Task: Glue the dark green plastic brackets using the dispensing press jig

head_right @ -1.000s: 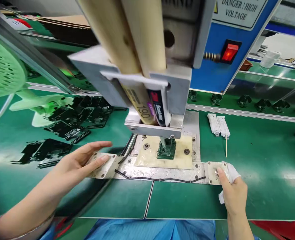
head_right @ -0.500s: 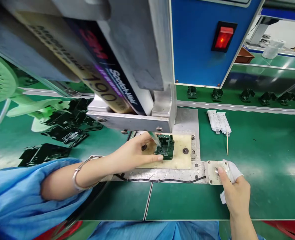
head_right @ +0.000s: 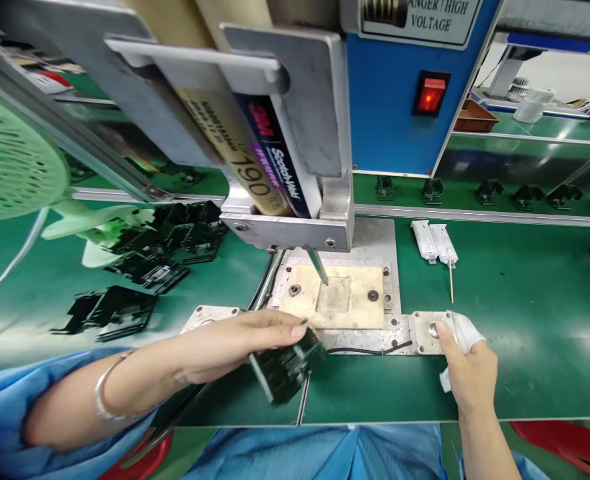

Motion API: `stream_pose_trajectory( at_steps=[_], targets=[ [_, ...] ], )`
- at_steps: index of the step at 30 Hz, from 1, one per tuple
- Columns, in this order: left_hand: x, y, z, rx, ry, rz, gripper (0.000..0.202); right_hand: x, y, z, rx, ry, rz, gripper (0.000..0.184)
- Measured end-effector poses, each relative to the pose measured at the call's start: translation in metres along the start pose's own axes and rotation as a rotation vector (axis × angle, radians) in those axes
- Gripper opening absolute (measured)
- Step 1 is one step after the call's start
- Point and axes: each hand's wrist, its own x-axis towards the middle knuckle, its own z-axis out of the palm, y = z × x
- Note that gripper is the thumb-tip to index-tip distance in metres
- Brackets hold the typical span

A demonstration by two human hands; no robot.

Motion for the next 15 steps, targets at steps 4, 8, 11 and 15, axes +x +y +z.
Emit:
stream_pose_trajectory(
  at_steps=[4, 8, 11, 15],
  targets=[
    [-0.021, -0.026, 0.010, 0.002, -0.134, 0.273, 0.054, 0.012, -0.008, -0.007, -0.170, 0.116, -0.177, 0.060],
    [-0.032, -0.048, 0.026, 0.051, -0.032, 0.543, 0.069, 0.055, -0.034, -0.001, -0.400, 0.173, -0.292, 0.048],
    [-0.036, -0.054, 0.037, 0.052, 0.033, 0.720, 0.073, 0.085, -0.050, 0.014, -0.423, 0.125, -0.306, 0.042],
    [-0.040, -0.050, 0.043, 0.085, 0.051, 0.871, 0.074, 0.071, -0.051, 0.008, -0.395, 0.072, -0.404, 0.042]
  ],
)
